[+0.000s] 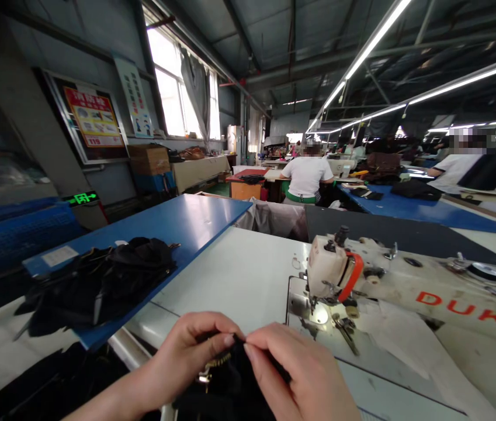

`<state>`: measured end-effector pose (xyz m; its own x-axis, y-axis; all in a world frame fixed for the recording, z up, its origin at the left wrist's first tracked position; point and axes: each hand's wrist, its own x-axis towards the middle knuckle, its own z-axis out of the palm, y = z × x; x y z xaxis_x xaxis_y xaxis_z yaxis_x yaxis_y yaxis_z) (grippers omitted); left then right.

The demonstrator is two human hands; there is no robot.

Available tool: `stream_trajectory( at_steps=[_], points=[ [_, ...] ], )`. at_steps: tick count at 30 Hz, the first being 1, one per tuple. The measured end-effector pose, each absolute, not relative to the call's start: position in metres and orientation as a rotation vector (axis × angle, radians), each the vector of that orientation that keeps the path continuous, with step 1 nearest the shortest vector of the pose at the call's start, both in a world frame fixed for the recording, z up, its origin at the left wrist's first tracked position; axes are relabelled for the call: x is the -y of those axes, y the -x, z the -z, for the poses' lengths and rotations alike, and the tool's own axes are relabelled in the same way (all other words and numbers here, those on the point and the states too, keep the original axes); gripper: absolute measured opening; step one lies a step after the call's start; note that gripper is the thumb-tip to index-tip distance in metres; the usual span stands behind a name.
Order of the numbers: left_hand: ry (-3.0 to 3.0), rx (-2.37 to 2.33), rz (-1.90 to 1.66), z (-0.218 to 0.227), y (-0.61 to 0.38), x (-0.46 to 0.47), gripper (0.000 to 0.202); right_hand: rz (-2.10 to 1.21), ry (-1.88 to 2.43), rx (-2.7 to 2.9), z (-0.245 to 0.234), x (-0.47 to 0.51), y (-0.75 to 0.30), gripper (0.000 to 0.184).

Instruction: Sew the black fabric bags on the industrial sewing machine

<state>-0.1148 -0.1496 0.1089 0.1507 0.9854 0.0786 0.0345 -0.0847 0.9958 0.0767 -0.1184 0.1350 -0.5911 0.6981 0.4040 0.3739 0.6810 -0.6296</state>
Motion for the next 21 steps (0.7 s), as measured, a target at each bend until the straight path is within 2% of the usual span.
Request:
stream_trajectory(
  at_steps=[6, 8, 9, 13, 21],
  points=[
    [-1.449, -1.238, -1.451, -0.137, 0.116, 0.168, 0.041, -0.623, 0.997, 2.048, -0.143, 0.122, -0.06, 0.022],
    [-1.555, -1.339, -1.459, -0.142, 0.112, 0.171, 0.054, -0.64, 0.992, 1.995, -0.147, 0.123, -0.052, 0.022],
    [-1.587, -1.393, -1.446, -0.143, 0.111, 0.169, 0.053, -0.64, 0.988, 1.971, -0.148, 0.123, -0.049, 0.022],
    [-1.674, -1.533, -1.336, -0.141, 0.11, 0.154, 0.016, -0.66, 1.004, 1.889, -0.145, 0.121, -0.037, 0.024],
    [-1.878, -1.509, -1.152, -0.14, 0.128, 0.135, 0.017, -0.773, 1.028, 1.785, -0.131, 0.117, -0.027, 0.024]
  ],
)
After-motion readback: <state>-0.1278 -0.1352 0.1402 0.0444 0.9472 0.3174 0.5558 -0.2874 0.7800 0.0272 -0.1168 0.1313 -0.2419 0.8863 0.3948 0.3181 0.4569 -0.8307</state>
